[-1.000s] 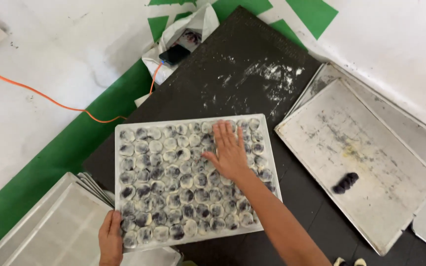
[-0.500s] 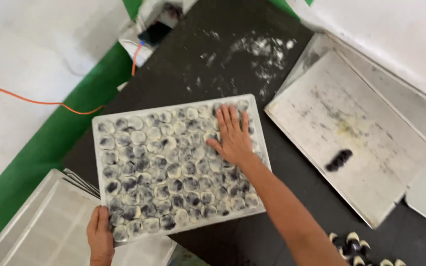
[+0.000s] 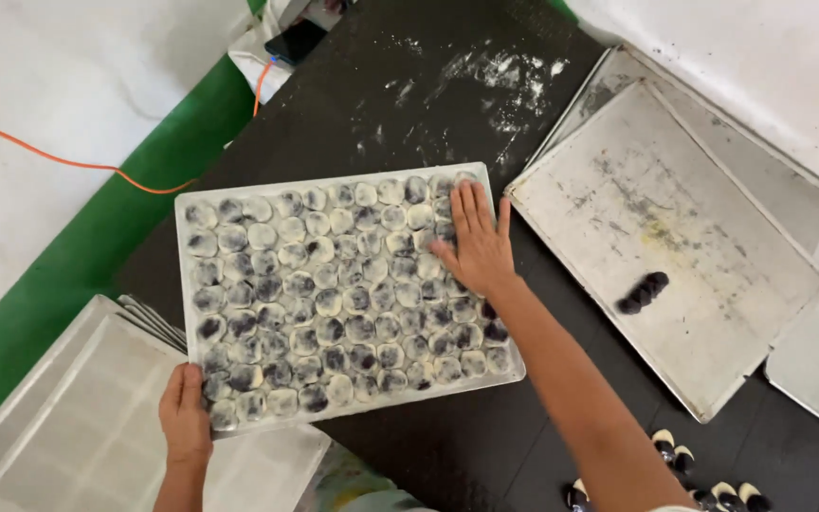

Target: Arranging small, filled dough portions onto a baking tray in a grid pattern and flattening them by hand.

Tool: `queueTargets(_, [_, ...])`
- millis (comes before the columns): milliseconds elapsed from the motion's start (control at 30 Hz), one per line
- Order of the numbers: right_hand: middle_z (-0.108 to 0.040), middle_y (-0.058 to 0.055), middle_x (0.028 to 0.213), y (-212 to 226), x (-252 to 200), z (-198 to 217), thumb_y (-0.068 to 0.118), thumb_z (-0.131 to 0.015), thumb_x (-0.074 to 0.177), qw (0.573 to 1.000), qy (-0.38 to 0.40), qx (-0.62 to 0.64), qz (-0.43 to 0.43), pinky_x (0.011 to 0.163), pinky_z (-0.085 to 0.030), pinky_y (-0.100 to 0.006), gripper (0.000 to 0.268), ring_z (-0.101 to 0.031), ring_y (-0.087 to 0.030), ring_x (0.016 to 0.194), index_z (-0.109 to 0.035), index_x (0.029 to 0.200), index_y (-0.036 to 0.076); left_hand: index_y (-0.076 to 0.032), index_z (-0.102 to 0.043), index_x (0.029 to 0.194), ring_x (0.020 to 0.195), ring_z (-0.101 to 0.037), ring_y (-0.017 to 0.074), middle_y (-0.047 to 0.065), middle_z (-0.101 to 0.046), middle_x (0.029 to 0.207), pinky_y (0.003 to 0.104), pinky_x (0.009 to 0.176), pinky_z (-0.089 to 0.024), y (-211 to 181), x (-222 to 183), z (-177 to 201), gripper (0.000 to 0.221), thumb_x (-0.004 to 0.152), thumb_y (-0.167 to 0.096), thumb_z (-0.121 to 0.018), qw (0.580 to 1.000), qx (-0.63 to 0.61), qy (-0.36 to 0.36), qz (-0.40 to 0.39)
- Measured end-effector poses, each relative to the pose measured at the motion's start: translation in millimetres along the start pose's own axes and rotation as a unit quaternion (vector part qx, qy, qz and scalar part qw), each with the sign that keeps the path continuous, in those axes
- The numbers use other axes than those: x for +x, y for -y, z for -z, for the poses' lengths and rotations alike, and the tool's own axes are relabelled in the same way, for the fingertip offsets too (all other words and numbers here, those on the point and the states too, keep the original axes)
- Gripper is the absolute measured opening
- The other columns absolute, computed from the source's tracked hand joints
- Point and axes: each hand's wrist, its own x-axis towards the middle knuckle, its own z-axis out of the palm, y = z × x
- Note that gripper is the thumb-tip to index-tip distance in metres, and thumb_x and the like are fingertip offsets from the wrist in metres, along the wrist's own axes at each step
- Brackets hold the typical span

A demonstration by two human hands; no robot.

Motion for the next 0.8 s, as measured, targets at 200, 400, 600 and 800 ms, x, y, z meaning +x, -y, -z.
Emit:
queueTargets(200, [-0.026, -0.018, 0.158, -3, -7, 6, 0.061, -0.041, 0.097, 0.996, -0.008, 0.087, -0.005, 0.114, -0.007, -0.063, 0.08, -0.017, -0.035, 0.148, -0.029, 0.153, 0.005, -0.004, -0.062, 0.124, 0.107, -0.052, 0.0279, 0.018, -0.06, 0.113, 0.048, 0.101, -0.038, 94, 37, 6, 0.03, 0.102, -0.023, -0.063, 0.998, -0.034, -0.057, 0.004])
queueTargets(400, [-0.011, -0.018, 0.163, 27, -102, 46, 0.057, -0.029, 0.098, 0.996, 0.011, 0.092, 0.006, 0.116, 0.004, -0.056, 0.08, -0.005, -0.033, 0.15, -0.016, 0.156, 0.004, -0.001, -0.062, 0.125, 0.121, -0.054, 0.0346, 0.024, -0.061, 0.123, 0.048, 0.105, -0.04, 54, 29, -11, 0.042, 0.096, -0.032, -0.066, 0.997, -0.02, -0.072, 0.03])
queueTargets(600, [-0.01, -0.018, 0.164, 32, -111, 30, 0.063, -0.027, 0.095, 0.995, 0.054, 0.078, -0.017, 0.112, 0.011, -0.065, 0.085, 0.003, -0.032, 0.152, -0.018, 0.155, 0.003, -0.007, -0.063, 0.127, 0.125, -0.052, 0.0337, 0.019, -0.061, 0.127, 0.043, 0.11, -0.038, 46, 28, -14, 0.048, 0.095, -0.043, -0.064, 0.998, -0.006, -0.052, 0.035])
queueTargets(800, [-0.013, -0.019, 0.162, 173, -84, 61, 0.071, -0.032, 0.09, 0.989, 0.036, 0.116, 0.087, 0.116, 0.005, -0.057, 0.096, -0.003, -0.033, 0.151, -0.017, 0.155, 0.003, -0.009, -0.066, 0.124, 0.12, -0.057, 0.0305, 0.016, -0.065, 0.122, 0.043, 0.105, -0.043, 67, 35, -18, 0.041, 0.096, -0.038, -0.064, 0.998, -0.03, -0.053, 0.026])
